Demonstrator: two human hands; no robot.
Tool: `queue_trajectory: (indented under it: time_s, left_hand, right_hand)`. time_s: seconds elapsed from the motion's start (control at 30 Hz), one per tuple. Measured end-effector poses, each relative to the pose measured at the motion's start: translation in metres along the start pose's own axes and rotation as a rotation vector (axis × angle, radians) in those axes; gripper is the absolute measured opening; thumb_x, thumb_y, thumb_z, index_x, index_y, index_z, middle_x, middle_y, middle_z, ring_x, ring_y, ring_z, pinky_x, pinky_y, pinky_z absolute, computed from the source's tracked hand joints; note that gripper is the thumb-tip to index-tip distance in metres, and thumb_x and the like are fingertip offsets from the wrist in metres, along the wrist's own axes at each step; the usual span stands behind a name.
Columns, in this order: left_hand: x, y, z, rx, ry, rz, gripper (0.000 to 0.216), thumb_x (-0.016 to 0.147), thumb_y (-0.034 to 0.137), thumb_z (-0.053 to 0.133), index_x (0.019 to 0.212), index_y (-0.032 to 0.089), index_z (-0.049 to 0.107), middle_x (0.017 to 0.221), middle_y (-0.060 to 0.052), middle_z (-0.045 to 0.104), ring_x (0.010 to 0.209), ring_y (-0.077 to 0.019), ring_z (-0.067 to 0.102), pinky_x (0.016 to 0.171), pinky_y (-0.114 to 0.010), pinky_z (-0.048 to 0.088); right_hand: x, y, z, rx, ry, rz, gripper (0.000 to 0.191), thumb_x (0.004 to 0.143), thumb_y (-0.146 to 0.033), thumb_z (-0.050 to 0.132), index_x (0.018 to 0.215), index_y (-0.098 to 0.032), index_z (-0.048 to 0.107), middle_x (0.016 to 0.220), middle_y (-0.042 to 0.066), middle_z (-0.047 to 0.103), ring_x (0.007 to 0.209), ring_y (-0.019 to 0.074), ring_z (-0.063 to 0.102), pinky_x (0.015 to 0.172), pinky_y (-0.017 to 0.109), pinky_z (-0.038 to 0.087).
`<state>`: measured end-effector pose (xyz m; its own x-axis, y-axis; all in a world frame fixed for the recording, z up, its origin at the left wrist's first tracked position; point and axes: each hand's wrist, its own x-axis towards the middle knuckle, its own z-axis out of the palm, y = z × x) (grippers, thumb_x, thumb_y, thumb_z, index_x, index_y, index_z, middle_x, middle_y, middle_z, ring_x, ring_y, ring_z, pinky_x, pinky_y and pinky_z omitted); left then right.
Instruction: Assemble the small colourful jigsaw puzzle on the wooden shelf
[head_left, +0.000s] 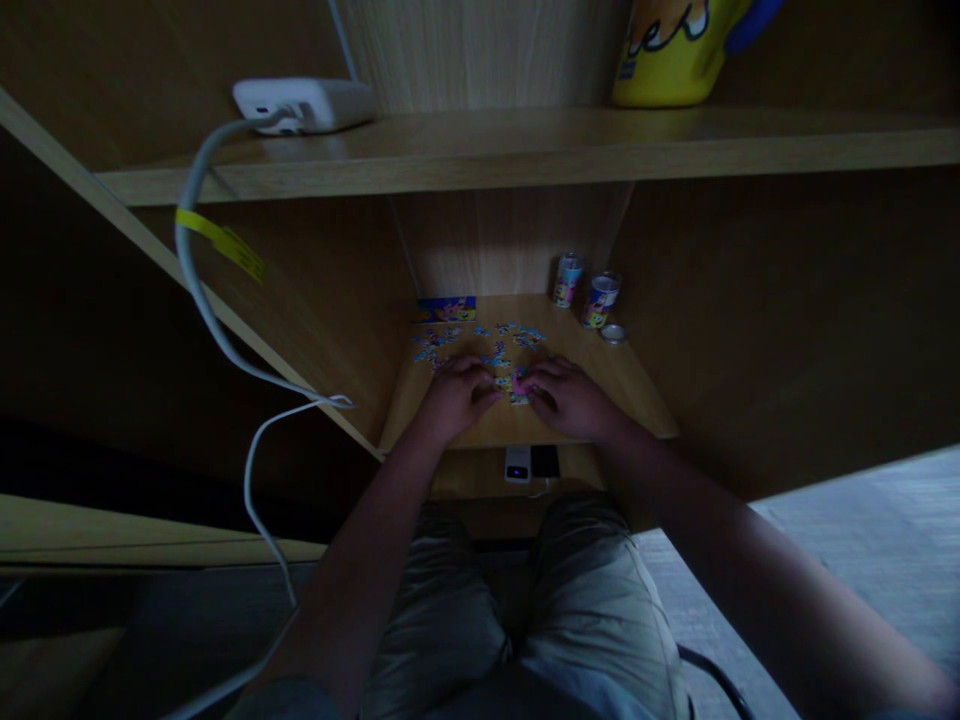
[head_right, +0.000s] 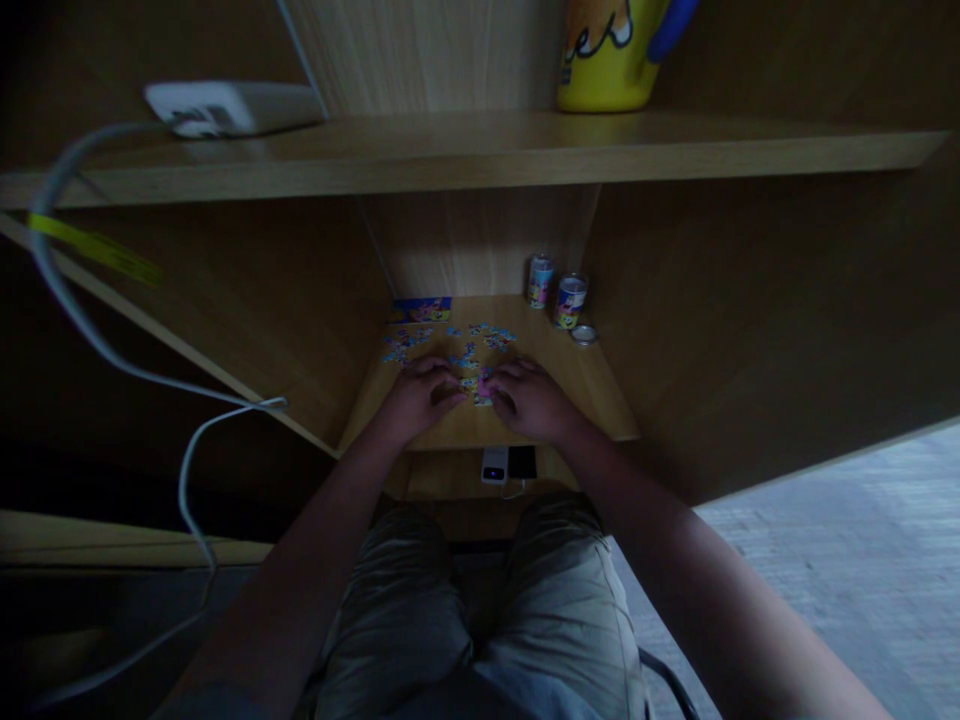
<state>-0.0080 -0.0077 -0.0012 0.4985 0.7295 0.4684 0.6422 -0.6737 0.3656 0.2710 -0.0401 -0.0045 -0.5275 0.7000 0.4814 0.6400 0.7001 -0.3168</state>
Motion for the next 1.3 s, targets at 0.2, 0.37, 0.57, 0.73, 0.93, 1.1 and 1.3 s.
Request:
queue_trajectory:
  time_s: [0.2,0.37,0.57,0.73,0.93,1.1,1.3]
  left_hand:
    - [-0.002,0.003,-0.003,0.014,-0.016,0.047,0.01,0.099,0.033,0.084,0.105,0.026,0.08,0.127,-0.008,0.075,0.12,-0.03,0.071,0.112,-0.053,0.055]
    - [-0.002,0.001,-0.002,-0.02,-0.033,0.067,0.005,0.101,0.027,0.08,0.106,0.028,0.082,0.125,-0.007,0.075,0.117,-0.0281,0.072,0.112,-0.052,0.056]
    - [-0.001,0.0,-0.001,-0.009,-0.032,0.079,0.005,0.101,0.026,0.078,0.105,0.027,0.082,0.123,-0.007,0.076,0.115,-0.0273,0.072,0.111,-0.051,0.056]
    - [-0.002,0.003,-0.002,0.018,-0.038,0.072,0.006,0.103,0.03,0.078,0.105,0.027,0.082,0.123,-0.007,0.076,0.116,-0.0283,0.071,0.11,-0.051,0.056]
    - [-0.001,0.006,-0.005,0.013,-0.068,0.098,0.01,0.106,0.031,0.073,0.107,0.028,0.082,0.119,-0.006,0.08,0.115,-0.0285,0.072,0.113,-0.053,0.053]
    - [0.0,0.008,-0.006,0.0,-0.077,0.099,0.012,0.107,0.031,0.071,0.103,0.027,0.082,0.115,-0.005,0.083,0.112,-0.028,0.074,0.113,-0.054,0.052]
    - [-0.001,0.008,-0.005,-0.023,-0.078,0.124,0.016,0.109,0.03,0.068,0.104,0.027,0.082,0.114,-0.004,0.086,0.111,-0.0272,0.076,0.112,-0.054,0.053]
  right_hand:
    - [0.0,-0.002,-0.001,0.005,0.001,0.007,0.019,0.106,-0.021,0.065,0.12,-0.028,0.077,0.124,0.007,0.08,0.117,0.0299,0.07,0.111,0.052,0.053]
    - [0.0,-0.001,-0.001,0.005,-0.008,0.009,0.021,0.105,-0.021,0.066,0.121,-0.029,0.077,0.124,0.007,0.08,0.118,0.0305,0.07,0.111,0.053,0.053]
    - [0.0,0.0,-0.001,0.012,-0.014,0.009,0.021,0.105,-0.021,0.066,0.121,-0.028,0.077,0.125,0.007,0.08,0.119,0.0305,0.07,0.111,0.053,0.053]
    - [0.0,-0.003,-0.002,0.013,-0.005,0.022,0.021,0.105,-0.021,0.066,0.121,-0.028,0.078,0.125,0.008,0.08,0.119,0.0305,0.07,0.112,0.053,0.053]
    - [0.001,0.013,0.003,0.111,0.095,0.11,0.015,0.107,-0.029,0.067,0.116,-0.028,0.078,0.117,0.009,0.081,0.116,0.0299,0.073,0.109,0.052,0.056]
    - [0.007,0.052,0.014,0.221,0.272,0.359,0.022,0.108,-0.041,0.062,0.115,-0.028,0.078,0.119,0.009,0.082,0.109,0.0282,0.078,0.101,0.05,0.062]
    - [0.04,0.078,0.032,0.066,0.291,0.436,0.029,0.105,-0.038,0.06,0.117,-0.025,0.084,0.118,0.011,0.082,0.107,0.0286,0.076,0.105,0.051,0.06]
